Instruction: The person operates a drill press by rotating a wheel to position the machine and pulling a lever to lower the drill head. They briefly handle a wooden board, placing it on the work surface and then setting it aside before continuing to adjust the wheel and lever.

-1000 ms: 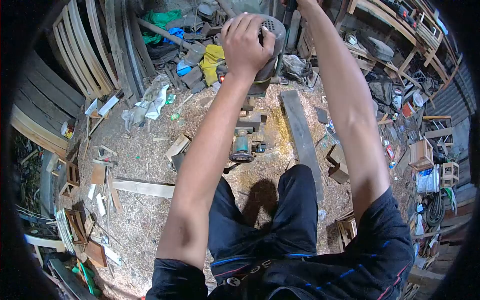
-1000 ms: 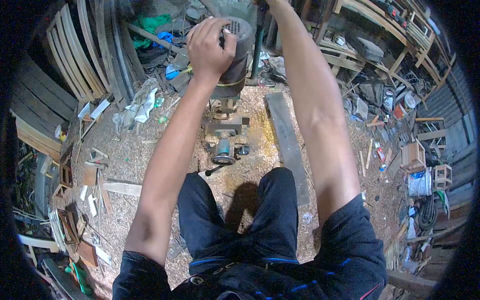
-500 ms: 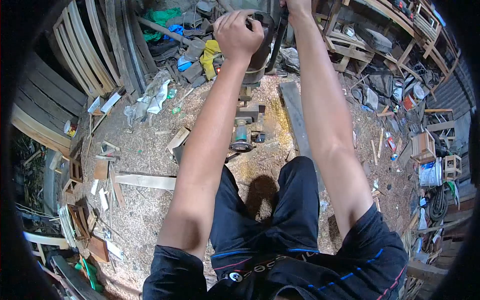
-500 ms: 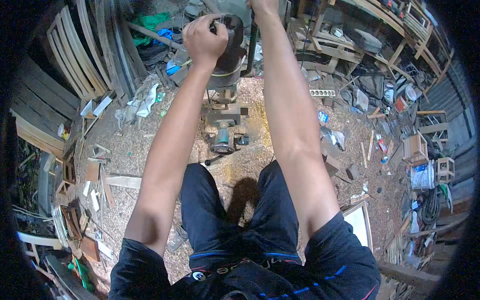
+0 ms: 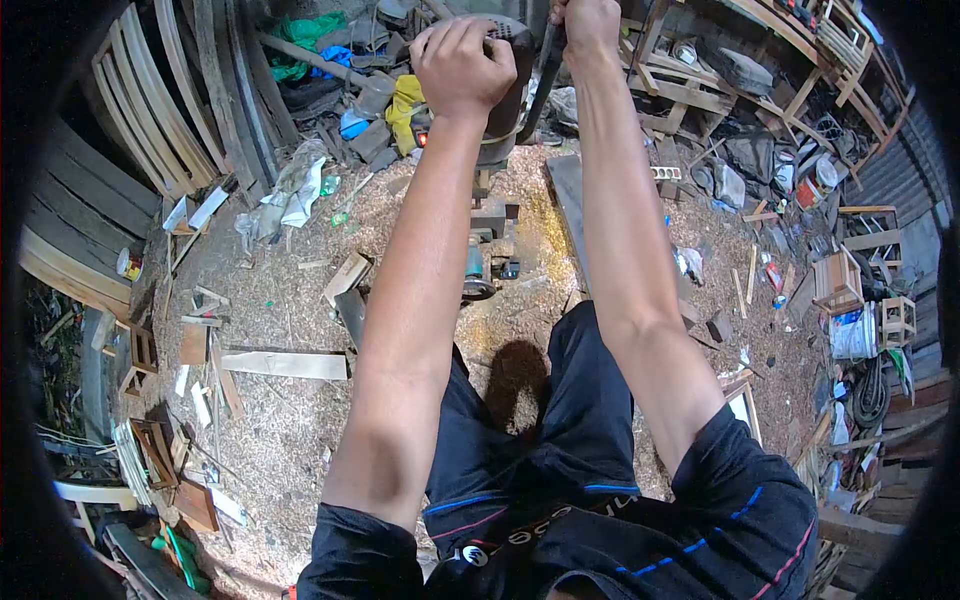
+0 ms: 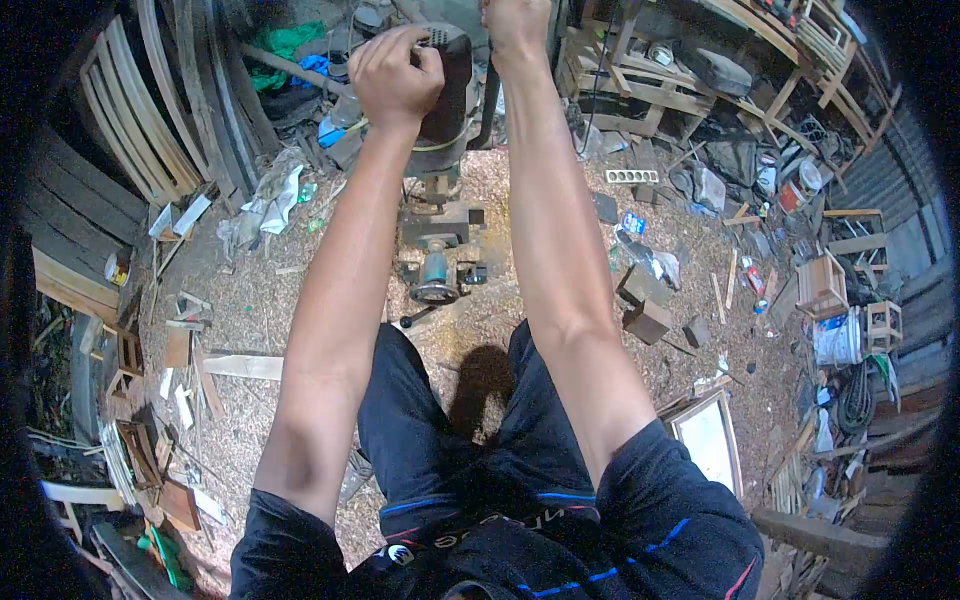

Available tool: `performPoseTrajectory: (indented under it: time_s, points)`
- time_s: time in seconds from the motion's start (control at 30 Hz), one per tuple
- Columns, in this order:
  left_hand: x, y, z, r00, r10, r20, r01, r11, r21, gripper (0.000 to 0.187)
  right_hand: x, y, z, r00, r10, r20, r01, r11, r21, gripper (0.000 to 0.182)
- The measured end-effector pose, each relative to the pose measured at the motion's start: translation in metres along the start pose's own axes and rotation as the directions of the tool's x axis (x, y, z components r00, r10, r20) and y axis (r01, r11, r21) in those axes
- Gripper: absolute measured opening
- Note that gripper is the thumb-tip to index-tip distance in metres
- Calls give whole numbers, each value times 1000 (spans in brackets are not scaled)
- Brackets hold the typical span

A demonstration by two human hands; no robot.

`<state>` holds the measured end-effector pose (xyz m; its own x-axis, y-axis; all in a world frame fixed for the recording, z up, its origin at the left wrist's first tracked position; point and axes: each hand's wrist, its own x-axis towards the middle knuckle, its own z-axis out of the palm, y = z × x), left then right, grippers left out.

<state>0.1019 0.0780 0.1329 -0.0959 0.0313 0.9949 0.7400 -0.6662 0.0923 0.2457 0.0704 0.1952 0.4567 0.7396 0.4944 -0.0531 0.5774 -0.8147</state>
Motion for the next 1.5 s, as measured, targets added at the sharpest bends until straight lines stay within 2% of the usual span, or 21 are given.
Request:
performPoseTrajectory:
  time_s: [0.07, 0.17, 0.37, 0.4, 0.43, 0.5, 0.53, 0.67, 0.77, 0.8, 0.9, 0.93, 1.03, 1.07, 1.17, 1.27, 1.33, 1.37, 1.4, 1.43, 1.5]
  points:
    - [-1, -2, 0, 1000, 2, 0, -2, 1000, 24, 16, -13, -10, -1, 1000, 14, 13, -14, 999, 39, 34]
    - [-2, -3, -2, 999, 21, 50, -22, 1000, 14, 16, -23, -4, -2, 998, -68, 7, 67, 993, 99, 32]
    - [-6, -5, 2, 999, 35, 6, -35, 999, 33, 16, -61, -9, -12, 998, -62, -13, 63, 996, 66, 29]
    - [-8, -4, 1, 1000, 27, 10, -27, 999, 34, 16, -57, 4, -26, 989, -82, 127, 82, 997, 2, 34]
    - [-7, -5, 2, 1000, 30, 0, -30, 999, 39, 16, -51, 17, -34, 985, -120, 122, 116, 993, 35, 33]
    - [-8, -1, -3, 999, 36, -3, -36, 998, 46, 17, -86, -2, -29, 978, -183, 100, 173, 980, 99, 33]
    - [-7, 0, -7, 999, 30, 37, -32, 999, 37, 18, -101, -11, -16, 979, -205, -19, 206, 967, 150, 35]
    - [-10, 0, -11, 999, 25, 34, -26, 999, 22, 18, -126, -14, -23, 977, -211, 34, 201, 963, 180, 33]
    - [-11, -2, -4, 999, 2, 43, -4, 999, 44, 20, -115, -13, -26, 975, -211, 62, 205, 974, 99, 33]
    - [-9, 2, -6, 997, -40, 73, 37, 998, 41, 21, -111, -12, -28, 984, -152, 94, 142, 985, 101, 31]
    - [0, 3, -1, 991, -76, 114, 72, 997, 41, 21, -98, -10, -27, 968, -235, 92, 239, 971, -25, 30]
    - [-2, 1, 1, 986, -104, 130, 106, 994, -8, 21, -95, -9, -30, 959, -247, 141, 262, 960, -102, 32]
    - [-1, 1, -6, 984, -91, 155, 99, 994, -46, 20, -82, 3, -25, 908, -399, 129, 412, 906, -97, 37]
    - [-1, 1, -7, 980, -103, 168, 117, 990, -75, 19, -74, 2, -25, 894, -416, 168, 440, 886, -146, 43]
    - [3, 0, -9, 969, -136, 204, 173, 970, -173, 19, -36, 10, -14, 897, -431, 101, 442, 880, -172, 45]
    - [8, -1, -20, 965, -152, 214, 203, 949, -243, 21, 10, 31, -7, 837, -522, 162, 529, 701, -477, 49]
    - [6, -5, -27, 973, -138, 183, 182, 951, -249, 23, 6, 42, -9, 891, -421, 167, 440, 715, -543, 50]
    - [1, -6, -32, 966, -170, 197, 221, 936, -275, 25, 4, 46, -10, 914, -371, 165, 395, 715, -576, 52]
    - [-6, -7, -39, 956, -205, 211, 263, 917, -299, 26, 3, 51, -10, 970, -193, 148, 243, 744, -622, 56]
    - [-12, -8, -45, 945, -237, 227, 303, 896, -323, 28, 0, 56, -12, 980, -148, 130, 198, 746, -635, 57]
    - [-16, -14, -47, 961, -139, 239, 207, 935, -288, 31, 2, 57, -12, 992, -74, 98, 121, 742, -659, 60]
